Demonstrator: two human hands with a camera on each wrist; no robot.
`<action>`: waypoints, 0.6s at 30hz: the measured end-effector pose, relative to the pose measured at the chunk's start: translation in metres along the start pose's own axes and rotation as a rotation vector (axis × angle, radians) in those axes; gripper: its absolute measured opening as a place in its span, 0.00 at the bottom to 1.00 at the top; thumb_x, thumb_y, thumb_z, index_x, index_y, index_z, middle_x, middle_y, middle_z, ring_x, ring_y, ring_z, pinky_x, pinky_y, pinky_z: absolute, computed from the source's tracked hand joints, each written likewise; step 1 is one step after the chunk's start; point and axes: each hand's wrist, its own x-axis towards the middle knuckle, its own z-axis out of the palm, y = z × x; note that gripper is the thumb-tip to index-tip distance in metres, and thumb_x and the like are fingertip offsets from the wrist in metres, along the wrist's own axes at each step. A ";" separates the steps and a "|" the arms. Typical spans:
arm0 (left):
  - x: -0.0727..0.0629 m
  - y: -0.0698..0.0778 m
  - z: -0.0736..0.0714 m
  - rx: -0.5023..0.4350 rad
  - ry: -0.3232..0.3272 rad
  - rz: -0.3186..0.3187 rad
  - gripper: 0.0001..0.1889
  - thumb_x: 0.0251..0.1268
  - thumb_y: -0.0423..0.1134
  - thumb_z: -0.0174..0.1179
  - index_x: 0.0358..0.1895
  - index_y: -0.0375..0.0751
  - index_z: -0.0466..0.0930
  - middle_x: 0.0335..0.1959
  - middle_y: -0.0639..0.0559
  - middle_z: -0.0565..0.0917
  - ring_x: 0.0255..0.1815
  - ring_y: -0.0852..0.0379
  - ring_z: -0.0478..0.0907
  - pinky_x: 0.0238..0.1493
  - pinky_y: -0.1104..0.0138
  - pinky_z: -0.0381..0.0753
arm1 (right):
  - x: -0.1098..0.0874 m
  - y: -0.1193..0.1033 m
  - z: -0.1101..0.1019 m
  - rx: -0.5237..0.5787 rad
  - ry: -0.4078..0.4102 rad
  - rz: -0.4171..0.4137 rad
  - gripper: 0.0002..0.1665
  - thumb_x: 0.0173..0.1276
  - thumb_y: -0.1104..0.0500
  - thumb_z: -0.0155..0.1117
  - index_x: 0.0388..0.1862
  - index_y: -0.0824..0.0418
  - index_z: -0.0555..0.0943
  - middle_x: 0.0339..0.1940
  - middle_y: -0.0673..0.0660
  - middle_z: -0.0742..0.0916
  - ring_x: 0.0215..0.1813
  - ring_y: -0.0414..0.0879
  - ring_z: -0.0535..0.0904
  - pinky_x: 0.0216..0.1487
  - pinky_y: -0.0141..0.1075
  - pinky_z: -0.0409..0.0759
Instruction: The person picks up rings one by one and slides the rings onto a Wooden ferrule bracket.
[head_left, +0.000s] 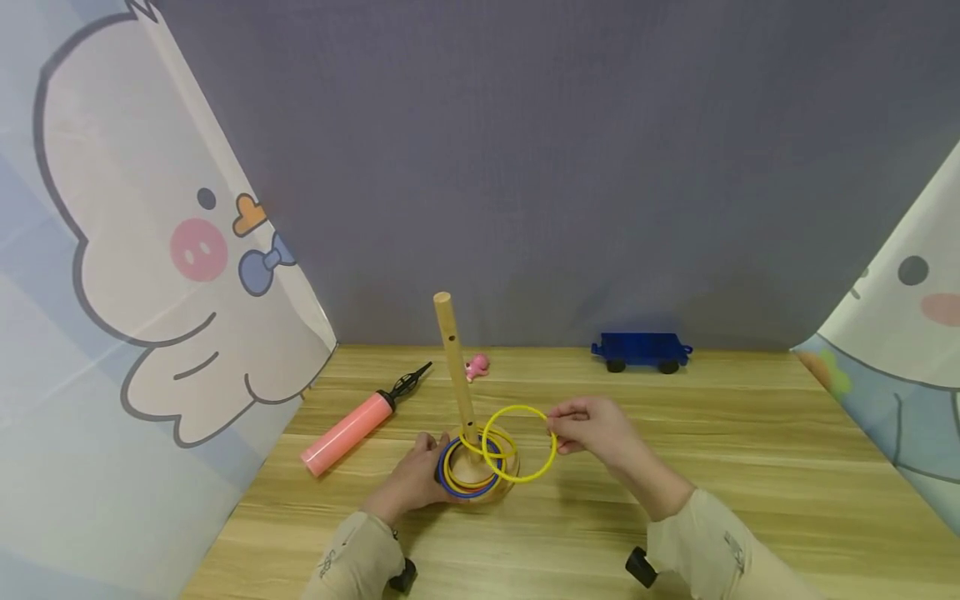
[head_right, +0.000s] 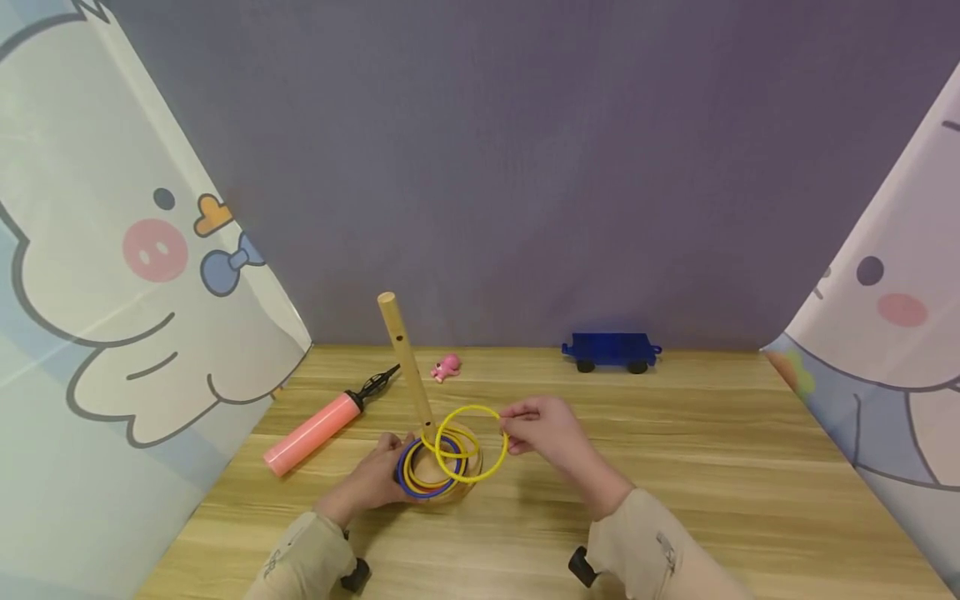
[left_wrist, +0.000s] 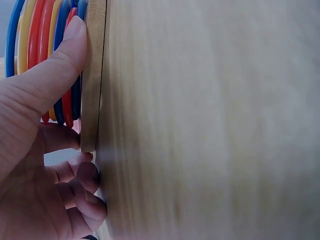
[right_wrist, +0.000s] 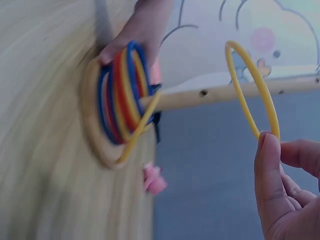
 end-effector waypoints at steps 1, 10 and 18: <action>0.000 0.000 0.000 -0.003 0.001 0.000 0.60 0.39 0.56 0.79 0.71 0.23 0.58 0.43 0.46 0.65 0.39 0.53 0.68 0.45 0.56 0.72 | 0.000 -0.004 0.002 0.006 0.000 -0.011 0.17 0.68 0.64 0.63 0.49 0.78 0.79 0.32 0.57 0.86 0.30 0.45 0.82 0.36 0.39 0.83; -0.001 0.001 -0.001 -0.027 -0.008 -0.016 0.60 0.39 0.56 0.79 0.72 0.25 0.58 0.45 0.45 0.65 0.43 0.50 0.70 0.48 0.53 0.73 | -0.004 -0.051 0.023 0.046 0.033 -0.091 0.14 0.67 0.66 0.63 0.47 0.76 0.79 0.33 0.59 0.86 0.29 0.46 0.81 0.35 0.38 0.83; -0.002 0.001 -0.001 -0.027 -0.013 -0.008 0.60 0.38 0.56 0.79 0.72 0.25 0.58 0.45 0.45 0.65 0.43 0.50 0.70 0.49 0.52 0.72 | -0.007 -0.098 0.037 0.106 0.101 -0.223 0.11 0.67 0.67 0.64 0.46 0.74 0.81 0.35 0.63 0.86 0.30 0.48 0.83 0.36 0.41 0.83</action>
